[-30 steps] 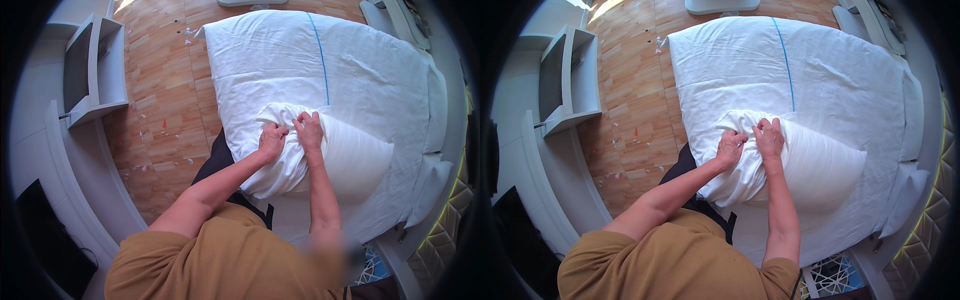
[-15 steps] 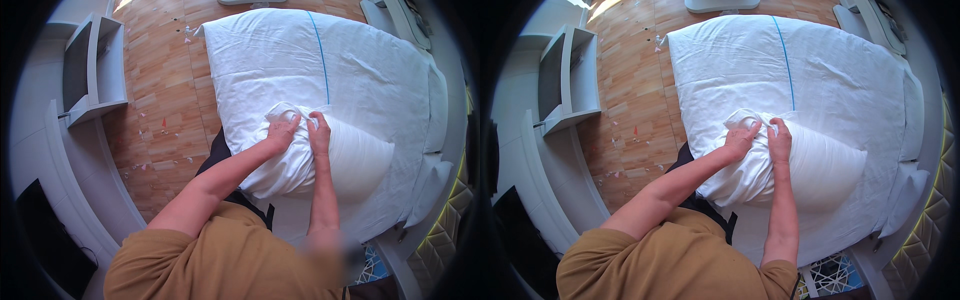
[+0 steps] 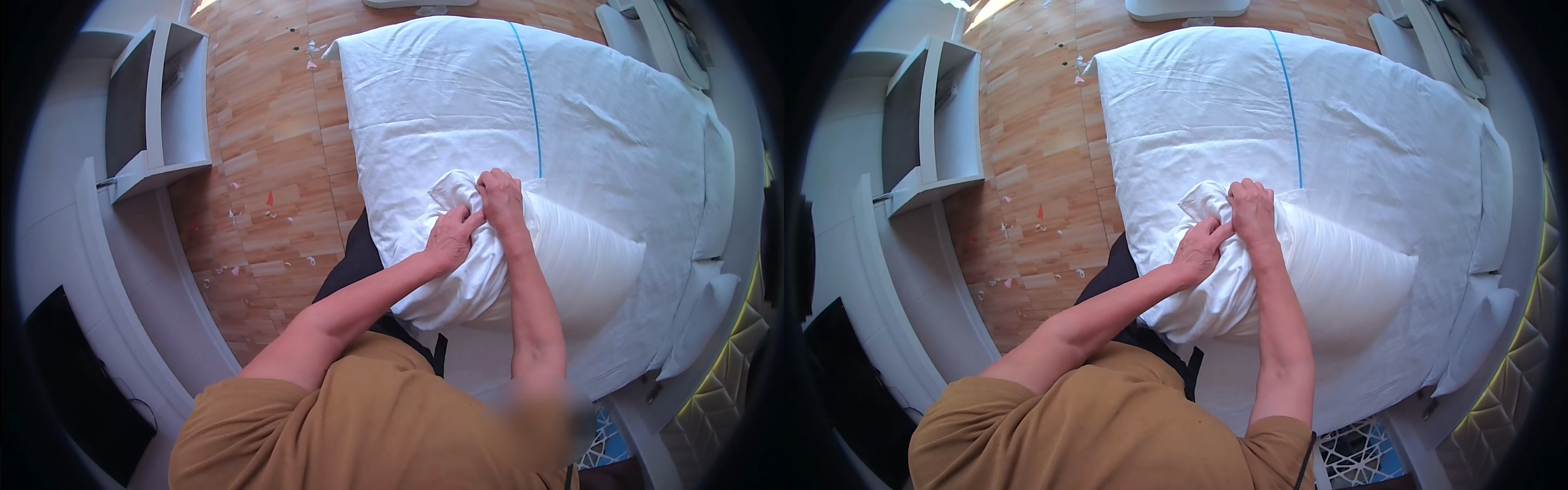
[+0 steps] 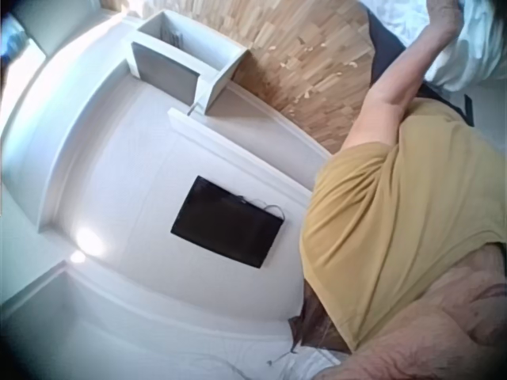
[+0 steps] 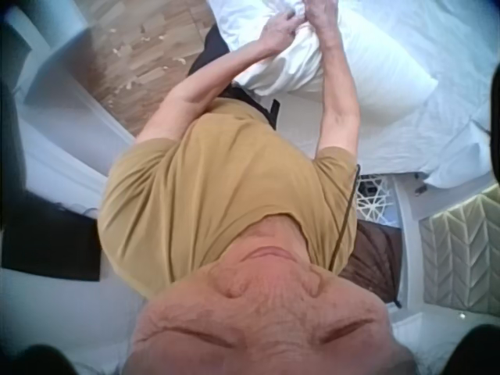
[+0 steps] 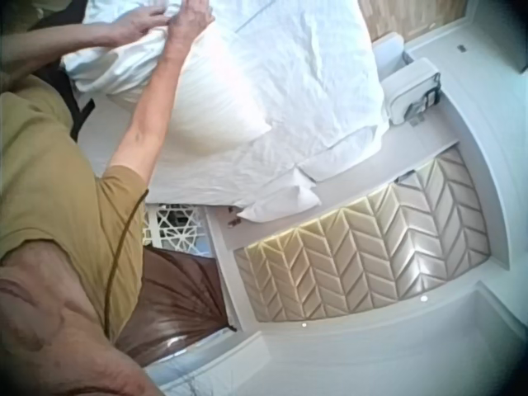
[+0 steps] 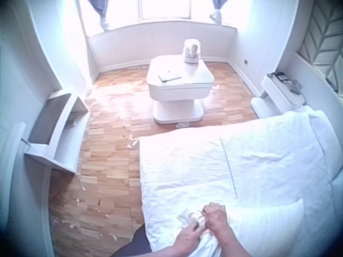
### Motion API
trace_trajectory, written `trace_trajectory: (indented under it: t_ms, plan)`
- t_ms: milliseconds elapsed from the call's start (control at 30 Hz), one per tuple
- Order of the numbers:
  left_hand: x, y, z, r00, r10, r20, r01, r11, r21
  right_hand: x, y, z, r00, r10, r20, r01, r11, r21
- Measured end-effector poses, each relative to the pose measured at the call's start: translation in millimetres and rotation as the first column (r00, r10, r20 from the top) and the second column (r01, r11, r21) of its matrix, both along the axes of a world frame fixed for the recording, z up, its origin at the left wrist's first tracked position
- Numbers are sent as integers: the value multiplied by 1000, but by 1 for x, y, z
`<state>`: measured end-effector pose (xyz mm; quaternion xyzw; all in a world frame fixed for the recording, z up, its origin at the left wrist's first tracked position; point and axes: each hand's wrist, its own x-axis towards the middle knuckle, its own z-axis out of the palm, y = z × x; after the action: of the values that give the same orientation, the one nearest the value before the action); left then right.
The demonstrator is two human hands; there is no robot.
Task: The person inserts a pillow into a white pillowcase on a bed, aligns the corners, and smooths the fabric. The pillow is then placed at the head of the bed.
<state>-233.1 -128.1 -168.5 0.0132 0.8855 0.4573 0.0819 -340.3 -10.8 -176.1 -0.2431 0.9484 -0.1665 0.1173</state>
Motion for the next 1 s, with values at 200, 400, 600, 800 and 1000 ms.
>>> trace_trajectory:
  t_ms: [200, 400, 600, 800, 1000]
  plan:
    - [-2, -3, 5, 970, 242, 3, -235, 941, 243, 5, 16, 17, 978, 80, -192, -59, 992, 111]
    - [-20, -3, 4, 992, 118, -38, -118, 993, 14, 14, 33, 32, 992, 50, -112, -26, 979, 204]
    - [-22, -2, -21, 978, 175, -116, -159, 978, 137, 9, 23, 25, 991, -26, -133, 37, 996, 78]
    - [-25, -6, -18, 982, 168, -90, -151, 974, 170, -18, 2, 17, 997, 49, -57, -51, 998, -34]
    - [-23, -14, -12, 986, 134, -103, -114, 978, 173, -26, -8, -15, 994, 82, 74, -80, 996, -41]
